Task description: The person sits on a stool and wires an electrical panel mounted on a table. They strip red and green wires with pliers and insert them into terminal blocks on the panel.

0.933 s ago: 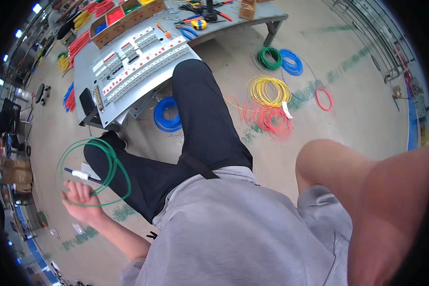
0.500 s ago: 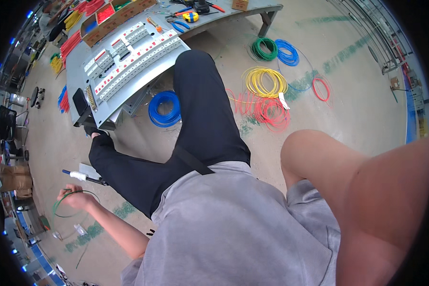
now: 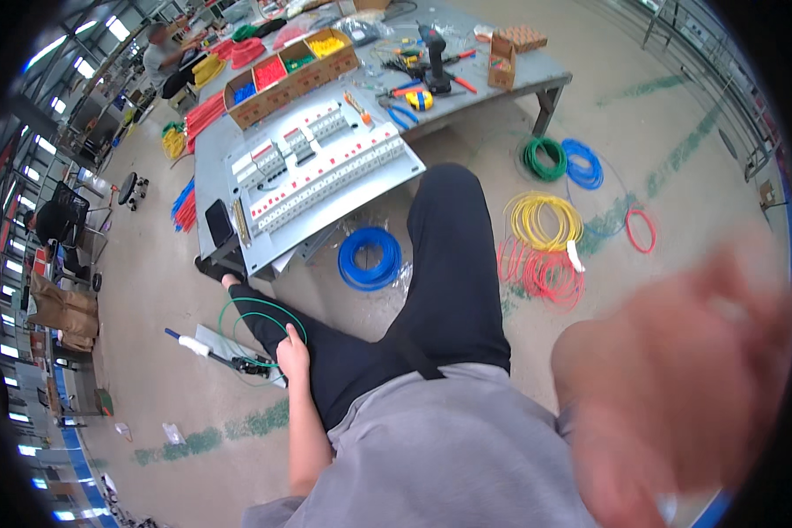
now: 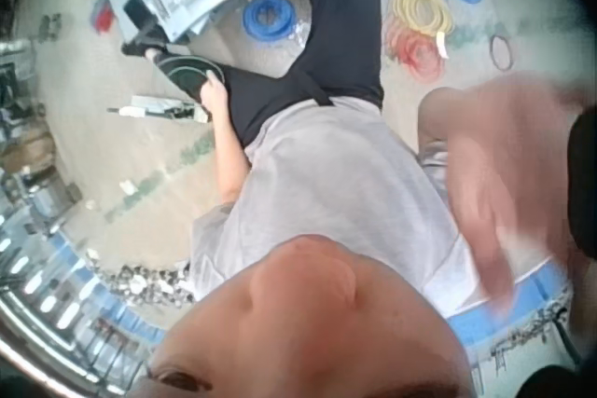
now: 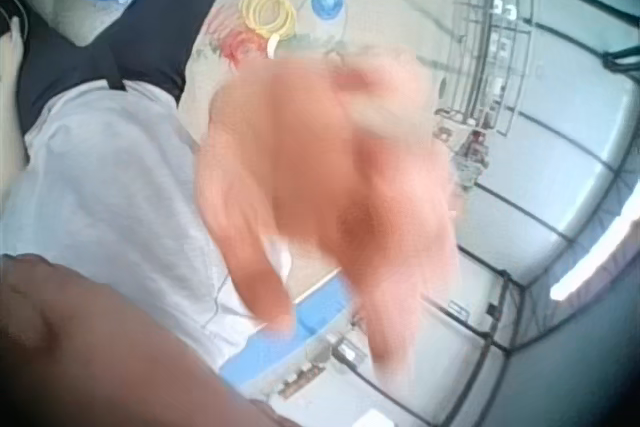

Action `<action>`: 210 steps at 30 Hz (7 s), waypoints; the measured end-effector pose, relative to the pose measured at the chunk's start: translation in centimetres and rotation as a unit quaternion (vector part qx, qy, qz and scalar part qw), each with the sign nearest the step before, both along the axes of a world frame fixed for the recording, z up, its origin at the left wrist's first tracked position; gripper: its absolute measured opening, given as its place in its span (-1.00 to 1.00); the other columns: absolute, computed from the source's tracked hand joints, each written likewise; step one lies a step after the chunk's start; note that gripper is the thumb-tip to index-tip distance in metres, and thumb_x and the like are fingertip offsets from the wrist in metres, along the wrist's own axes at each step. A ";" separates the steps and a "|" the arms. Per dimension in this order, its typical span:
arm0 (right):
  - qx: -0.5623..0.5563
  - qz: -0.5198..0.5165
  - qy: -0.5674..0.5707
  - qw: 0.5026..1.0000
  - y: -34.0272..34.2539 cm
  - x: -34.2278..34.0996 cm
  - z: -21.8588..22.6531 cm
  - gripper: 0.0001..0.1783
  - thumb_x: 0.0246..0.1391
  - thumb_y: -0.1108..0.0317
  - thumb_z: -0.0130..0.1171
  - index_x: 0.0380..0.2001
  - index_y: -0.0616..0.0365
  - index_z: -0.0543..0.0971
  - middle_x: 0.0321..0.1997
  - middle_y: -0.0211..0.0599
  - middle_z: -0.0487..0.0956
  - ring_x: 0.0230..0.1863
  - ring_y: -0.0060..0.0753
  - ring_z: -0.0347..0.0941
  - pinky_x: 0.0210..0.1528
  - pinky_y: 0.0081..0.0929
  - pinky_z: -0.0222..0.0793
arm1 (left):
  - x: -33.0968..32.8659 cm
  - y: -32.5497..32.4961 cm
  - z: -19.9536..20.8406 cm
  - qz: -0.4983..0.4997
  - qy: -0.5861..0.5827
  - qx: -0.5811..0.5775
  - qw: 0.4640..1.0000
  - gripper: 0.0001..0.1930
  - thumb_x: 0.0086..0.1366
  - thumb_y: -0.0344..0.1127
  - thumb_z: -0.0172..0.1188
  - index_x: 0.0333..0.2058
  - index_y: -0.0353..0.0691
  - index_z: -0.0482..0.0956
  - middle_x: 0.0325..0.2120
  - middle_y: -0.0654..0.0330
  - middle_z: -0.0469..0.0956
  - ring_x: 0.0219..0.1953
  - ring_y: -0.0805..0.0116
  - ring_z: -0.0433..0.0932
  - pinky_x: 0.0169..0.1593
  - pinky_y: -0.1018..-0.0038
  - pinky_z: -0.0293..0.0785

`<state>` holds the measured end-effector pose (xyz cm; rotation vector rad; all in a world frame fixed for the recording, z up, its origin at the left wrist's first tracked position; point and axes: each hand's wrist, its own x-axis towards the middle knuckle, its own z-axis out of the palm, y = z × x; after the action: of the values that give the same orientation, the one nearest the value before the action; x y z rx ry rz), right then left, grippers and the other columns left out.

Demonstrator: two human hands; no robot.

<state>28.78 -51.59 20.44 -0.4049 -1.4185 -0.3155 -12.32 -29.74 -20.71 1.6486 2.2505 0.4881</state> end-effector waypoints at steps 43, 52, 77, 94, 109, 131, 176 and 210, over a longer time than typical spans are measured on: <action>-0.628 0.353 0.263 0.642 17.8 -10.1 -38.7 -0.35 0.57 -0.17 -0.11 -0.31 0.26 0.54 -0.62 -0.52 0.28 -0.60 -0.63 0.20 -0.44 -0.55 0.21 | 12.0 1.0 -1.2 -0.386 0.081 0.158 0.905 -0.60 0.28 0.03 0.28 -0.51 -0.22 0.70 -0.55 0.04 0.66 -0.32 0.08 0.68 0.17 0.16 0.43; -0.536 0.317 0.423 0.658 18.4 -8.1 -36.0 -0.30 0.54 -0.25 -0.15 -0.60 0.00 0.20 -0.70 -0.53 0.10 -0.73 -0.64 -0.06 -0.71 -0.57 -0.18 | 11.5 0.2 1.5 -0.451 0.014 0.284 0.846 -0.71 0.16 -0.07 0.40 -0.28 -0.15 0.70 -0.12 0.15 0.63 0.35 0.07 0.44 0.53 0.05 0.09; -0.223 -0.165 0.587 0.760 9.8 31.6 -34.2 -0.67 0.50 0.03 0.03 -0.30 -0.02 0.52 -0.41 -0.40 0.45 -0.38 -0.39 0.39 -0.19 -0.27 0.46 | 12.7 -2.4 4.0 -0.576 -0.113 0.259 0.767 -0.24 0.08 -0.23 0.45 0.32 0.02 0.47 0.39 -0.01 0.34 0.45 -0.16 0.28 0.45 -0.12 0.21; -0.529 0.026 0.848 0.004 -26.9 9.8 -75.2 0.18 0.18 -0.72 -0.16 0.22 0.28 0.58 0.19 -0.07 0.65 0.03 0.02 0.65 0.13 0.02 0.58 | 28.1 -5.7 4.6 -0.846 -0.093 0.259 0.456 -0.49 0.22 0.16 0.15 0.13 0.29 0.71 0.16 0.34 0.61 0.14 0.21 0.50 0.33 0.13 0.15; -0.700 -0.635 0.229 0.233 -17.4 65.1 -68.0 0.18 -0.05 0.01 0.53 0.54 0.07 0.11 0.58 0.08 0.12 0.59 0.20 0.00 0.57 0.09 0.08 | 30.2 -2.7 1.1 -0.899 -0.129 0.334 0.253 -0.43 0.62 0.21 -0.24 0.17 0.16 0.72 0.24 0.12 0.59 0.43 0.11 0.38 0.54 -0.04 0.07; -0.814 -0.516 0.199 0.178 -12.4 85.7 -80.5 0.27 0.01 -0.21 0.46 0.62 -0.03 -0.01 0.58 0.05 0.26 0.53 0.12 0.24 0.40 0.08 0.37 | 38.6 0.1 -2.6 -0.936 -0.126 0.198 0.263 -0.52 0.55 0.08 -0.17 0.06 0.14 0.75 0.20 0.27 0.63 0.38 0.26 0.43 0.55 0.08 0.01; -0.340 -0.196 0.311 0.865 -7.3 17.8 -23.6 -0.66 0.58 0.16 -0.09 -0.23 0.18 0.47 -0.56 -0.46 0.34 -0.61 -0.57 0.08 -0.51 -0.50 -0.02 | 32.6 -8.6 12.0 -0.754 -0.392 0.068 0.523 -0.61 0.18 -0.39 0.35 0.02 -0.27 0.65 -0.18 0.12 0.69 -0.04 0.10 0.66 0.05 0.21 0.49; -0.766 -0.329 0.089 0.544 11.3 17.7 -50.3 -0.42 0.19 0.06 0.28 0.15 0.24 0.56 0.22 0.20 0.55 0.22 0.25 0.51 0.26 0.05 0.43 | 12.5 -0.6 23.1 -0.231 -0.838 0.140 0.474 -0.36 0.66 0.16 -0.21 -0.64 -0.03 0.12 -0.80 0.44 -0.02 -0.78 0.52 -0.05 -0.68 0.49 -0.09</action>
<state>46.44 -40.31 -29.84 -2.3859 -0.9043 0.5183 0.17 -30.31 2.40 0.7443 0.1945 1.4250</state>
